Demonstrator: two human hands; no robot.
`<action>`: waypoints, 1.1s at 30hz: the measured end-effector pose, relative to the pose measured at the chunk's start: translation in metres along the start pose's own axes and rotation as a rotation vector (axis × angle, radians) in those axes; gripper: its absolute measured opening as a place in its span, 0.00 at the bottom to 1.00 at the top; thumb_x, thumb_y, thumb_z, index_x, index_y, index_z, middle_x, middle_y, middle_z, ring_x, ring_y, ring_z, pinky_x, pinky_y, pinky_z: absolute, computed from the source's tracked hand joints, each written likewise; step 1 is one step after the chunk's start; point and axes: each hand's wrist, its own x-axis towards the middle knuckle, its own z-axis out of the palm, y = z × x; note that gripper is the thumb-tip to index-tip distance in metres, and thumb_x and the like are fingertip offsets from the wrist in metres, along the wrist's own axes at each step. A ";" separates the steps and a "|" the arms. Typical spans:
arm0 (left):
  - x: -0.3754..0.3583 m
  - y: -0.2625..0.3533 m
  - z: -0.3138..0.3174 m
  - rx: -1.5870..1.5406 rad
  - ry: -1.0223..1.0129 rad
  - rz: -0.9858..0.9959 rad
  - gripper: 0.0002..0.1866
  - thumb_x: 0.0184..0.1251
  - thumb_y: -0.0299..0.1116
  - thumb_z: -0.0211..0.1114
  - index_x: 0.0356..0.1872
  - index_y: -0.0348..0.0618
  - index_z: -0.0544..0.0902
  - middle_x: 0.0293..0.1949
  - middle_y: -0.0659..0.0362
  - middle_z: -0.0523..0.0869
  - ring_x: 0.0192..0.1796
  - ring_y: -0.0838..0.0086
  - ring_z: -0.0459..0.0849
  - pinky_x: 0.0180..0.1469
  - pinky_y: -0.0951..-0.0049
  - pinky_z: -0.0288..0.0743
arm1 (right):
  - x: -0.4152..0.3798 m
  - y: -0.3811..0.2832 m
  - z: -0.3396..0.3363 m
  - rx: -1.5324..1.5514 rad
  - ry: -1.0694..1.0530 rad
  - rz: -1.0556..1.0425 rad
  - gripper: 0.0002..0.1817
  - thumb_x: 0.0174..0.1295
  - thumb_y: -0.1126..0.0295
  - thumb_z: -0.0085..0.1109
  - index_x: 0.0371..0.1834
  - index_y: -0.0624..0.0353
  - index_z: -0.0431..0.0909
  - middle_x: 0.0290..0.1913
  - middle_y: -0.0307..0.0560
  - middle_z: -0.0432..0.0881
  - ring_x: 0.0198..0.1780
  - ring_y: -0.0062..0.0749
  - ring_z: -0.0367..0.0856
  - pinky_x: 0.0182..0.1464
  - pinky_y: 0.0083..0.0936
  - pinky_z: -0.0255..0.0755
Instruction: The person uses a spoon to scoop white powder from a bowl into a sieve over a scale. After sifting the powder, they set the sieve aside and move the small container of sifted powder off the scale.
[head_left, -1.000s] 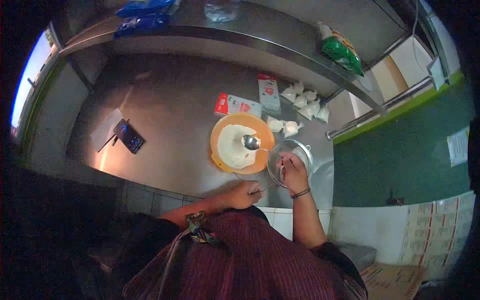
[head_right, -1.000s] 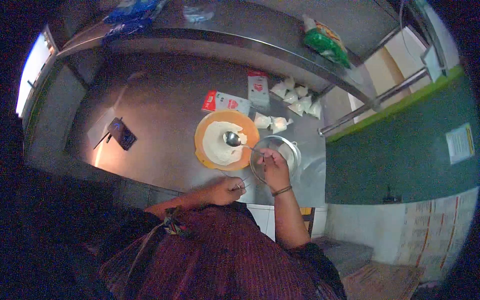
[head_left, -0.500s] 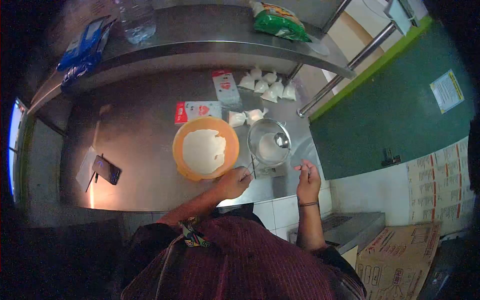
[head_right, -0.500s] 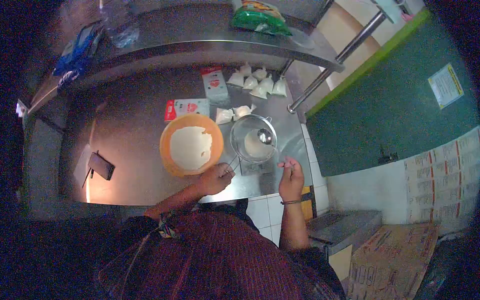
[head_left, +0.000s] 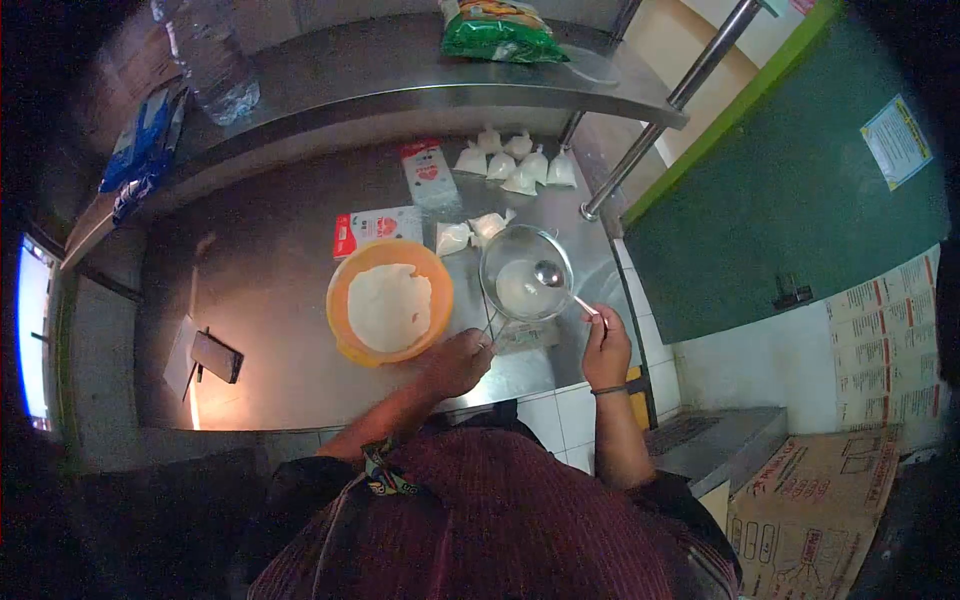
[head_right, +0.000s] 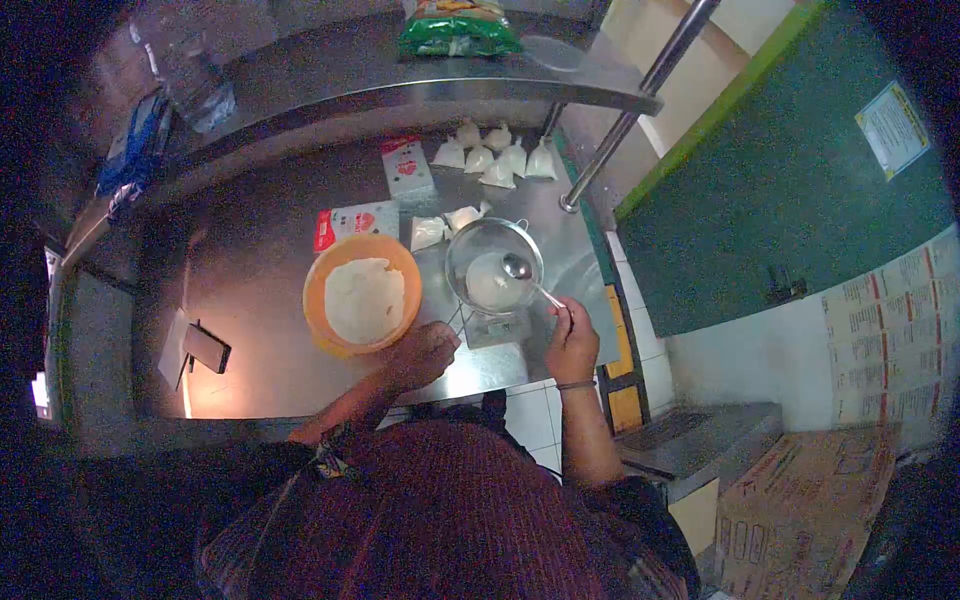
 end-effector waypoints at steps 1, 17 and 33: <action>-0.001 -0.004 0.003 0.004 -0.005 0.000 0.17 0.75 0.43 0.58 0.43 0.35 0.81 0.34 0.48 0.87 0.41 0.55 0.87 0.48 0.52 0.78 | 0.002 -0.001 -0.001 -0.001 0.004 -0.003 0.13 0.78 0.68 0.48 0.57 0.59 0.79 0.41 0.48 0.89 0.42 0.41 0.88 0.46 0.34 0.79; 0.005 0.020 -0.010 0.195 0.140 0.128 0.11 0.73 0.36 0.62 0.39 0.36 0.80 0.31 0.48 0.84 0.34 0.55 0.84 0.41 0.55 0.79 | 0.022 0.001 0.001 -0.034 0.014 -0.236 0.11 0.75 0.70 0.54 0.55 0.59 0.81 0.44 0.49 0.89 0.44 0.44 0.89 0.46 0.34 0.81; -0.004 0.015 -0.001 -0.082 0.104 -0.175 0.12 0.73 0.37 0.62 0.41 0.37 0.80 0.29 0.48 0.84 0.33 0.56 0.86 0.41 0.55 0.79 | 0.024 0.011 0.002 -0.152 -0.064 -0.352 0.13 0.69 0.76 0.56 0.54 0.56 0.82 0.47 0.54 0.88 0.48 0.50 0.87 0.50 0.39 0.80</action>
